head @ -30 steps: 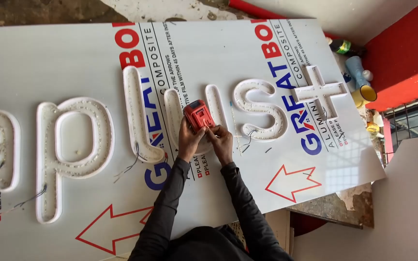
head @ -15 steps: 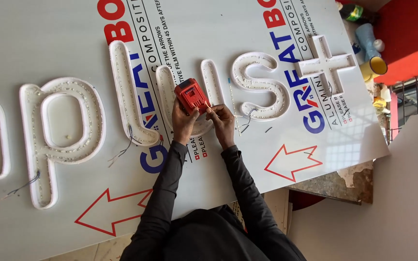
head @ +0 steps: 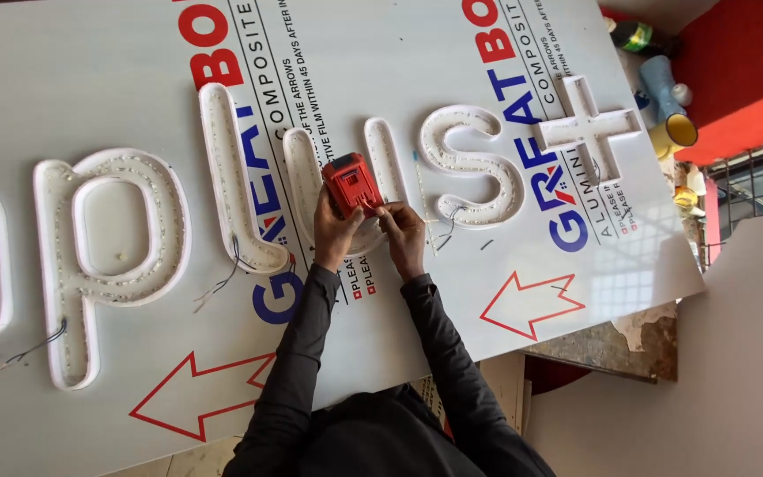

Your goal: Installing and wiring LED lighting strips inside channel letters for a commercial sign using a glue gun and soldering iron.

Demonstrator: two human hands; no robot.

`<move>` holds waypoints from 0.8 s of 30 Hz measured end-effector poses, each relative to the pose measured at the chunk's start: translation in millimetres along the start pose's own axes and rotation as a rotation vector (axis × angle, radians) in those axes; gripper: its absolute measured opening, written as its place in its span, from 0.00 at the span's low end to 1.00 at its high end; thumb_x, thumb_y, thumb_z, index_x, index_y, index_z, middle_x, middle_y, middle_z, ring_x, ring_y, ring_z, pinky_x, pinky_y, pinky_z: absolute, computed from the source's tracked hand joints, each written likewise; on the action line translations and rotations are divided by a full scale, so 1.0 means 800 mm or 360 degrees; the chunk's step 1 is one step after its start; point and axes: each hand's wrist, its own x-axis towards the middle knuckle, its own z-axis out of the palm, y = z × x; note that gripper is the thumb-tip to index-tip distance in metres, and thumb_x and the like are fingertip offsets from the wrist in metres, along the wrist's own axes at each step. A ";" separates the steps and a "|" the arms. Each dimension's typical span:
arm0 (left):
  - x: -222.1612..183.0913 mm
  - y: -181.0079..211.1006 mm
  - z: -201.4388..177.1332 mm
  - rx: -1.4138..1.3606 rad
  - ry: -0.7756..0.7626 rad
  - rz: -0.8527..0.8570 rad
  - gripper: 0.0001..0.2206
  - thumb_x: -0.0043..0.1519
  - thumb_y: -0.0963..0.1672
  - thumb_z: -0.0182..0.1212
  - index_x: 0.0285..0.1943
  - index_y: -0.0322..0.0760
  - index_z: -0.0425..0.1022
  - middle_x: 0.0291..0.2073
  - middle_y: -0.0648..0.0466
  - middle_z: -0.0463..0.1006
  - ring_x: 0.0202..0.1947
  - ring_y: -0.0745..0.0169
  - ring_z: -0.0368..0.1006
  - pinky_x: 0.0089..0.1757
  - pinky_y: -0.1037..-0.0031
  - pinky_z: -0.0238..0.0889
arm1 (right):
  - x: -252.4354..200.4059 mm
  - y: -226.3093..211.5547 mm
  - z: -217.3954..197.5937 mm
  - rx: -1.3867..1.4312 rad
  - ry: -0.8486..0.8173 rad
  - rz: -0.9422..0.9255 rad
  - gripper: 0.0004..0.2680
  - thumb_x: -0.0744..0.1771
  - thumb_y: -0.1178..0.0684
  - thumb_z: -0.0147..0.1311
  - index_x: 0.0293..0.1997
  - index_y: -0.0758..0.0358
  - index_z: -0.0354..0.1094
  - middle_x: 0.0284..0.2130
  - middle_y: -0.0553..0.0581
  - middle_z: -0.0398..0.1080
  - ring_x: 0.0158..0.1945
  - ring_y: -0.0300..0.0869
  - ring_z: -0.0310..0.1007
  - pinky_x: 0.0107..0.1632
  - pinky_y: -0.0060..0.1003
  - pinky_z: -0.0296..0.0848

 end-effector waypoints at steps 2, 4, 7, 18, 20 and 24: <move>0.002 -0.004 -0.001 -0.0009 0.0008 -0.0007 0.46 0.64 0.42 0.74 0.92 0.35 0.50 0.72 0.32 0.73 0.68 0.36 0.73 0.65 0.46 0.68 | 0.000 0.011 0.004 0.0024 0.0054 -0.0007 0.07 0.73 0.52 0.68 0.44 0.66 0.80 0.24 0.53 0.74 0.31 0.34 0.70 0.39 0.31 0.70; -0.001 -0.008 -0.001 -0.0016 0.0002 -0.0018 0.47 0.63 0.42 0.74 0.92 0.34 0.49 0.72 0.31 0.72 0.69 0.35 0.73 0.65 0.45 0.67 | -0.005 0.012 0.012 0.0047 0.0123 -0.0013 0.08 0.73 0.52 0.67 0.44 0.66 0.79 0.24 0.54 0.74 0.31 0.35 0.70 0.39 0.31 0.70; 0.001 -0.009 0.003 0.0000 -0.0006 0.0052 0.47 0.64 0.41 0.74 0.92 0.33 0.47 0.75 0.30 0.69 0.71 0.30 0.71 0.66 0.43 0.67 | -0.006 0.003 0.026 -0.0001 0.0243 -0.0149 0.07 0.73 0.53 0.68 0.43 0.66 0.80 0.22 0.56 0.75 0.28 0.36 0.71 0.35 0.31 0.71; 0.001 -0.027 0.001 0.0004 -0.0006 0.0115 0.49 0.63 0.40 0.76 0.92 0.34 0.46 0.76 0.30 0.68 0.71 0.28 0.73 0.66 0.45 0.69 | -0.015 -0.033 0.036 -0.0206 0.0261 -0.0292 0.06 0.72 0.54 0.70 0.42 0.65 0.80 0.21 0.59 0.78 0.26 0.37 0.74 0.34 0.32 0.74; -0.001 -0.030 -0.001 0.0020 -0.0010 0.0122 0.49 0.64 0.40 0.75 0.92 0.35 0.45 0.77 0.30 0.68 0.71 0.29 0.73 0.66 0.45 0.69 | -0.017 -0.030 0.038 -0.0228 0.0274 -0.0281 0.06 0.72 0.54 0.71 0.42 0.65 0.80 0.21 0.59 0.78 0.26 0.37 0.74 0.34 0.32 0.75; 0.000 -0.026 0.003 -0.0006 0.0012 0.0153 0.48 0.63 0.39 0.74 0.92 0.34 0.46 0.77 0.28 0.67 0.72 0.29 0.71 0.67 0.43 0.67 | -0.013 -0.028 0.036 -0.0246 0.0284 -0.0307 0.06 0.71 0.54 0.72 0.41 0.64 0.81 0.21 0.59 0.79 0.25 0.38 0.74 0.33 0.34 0.75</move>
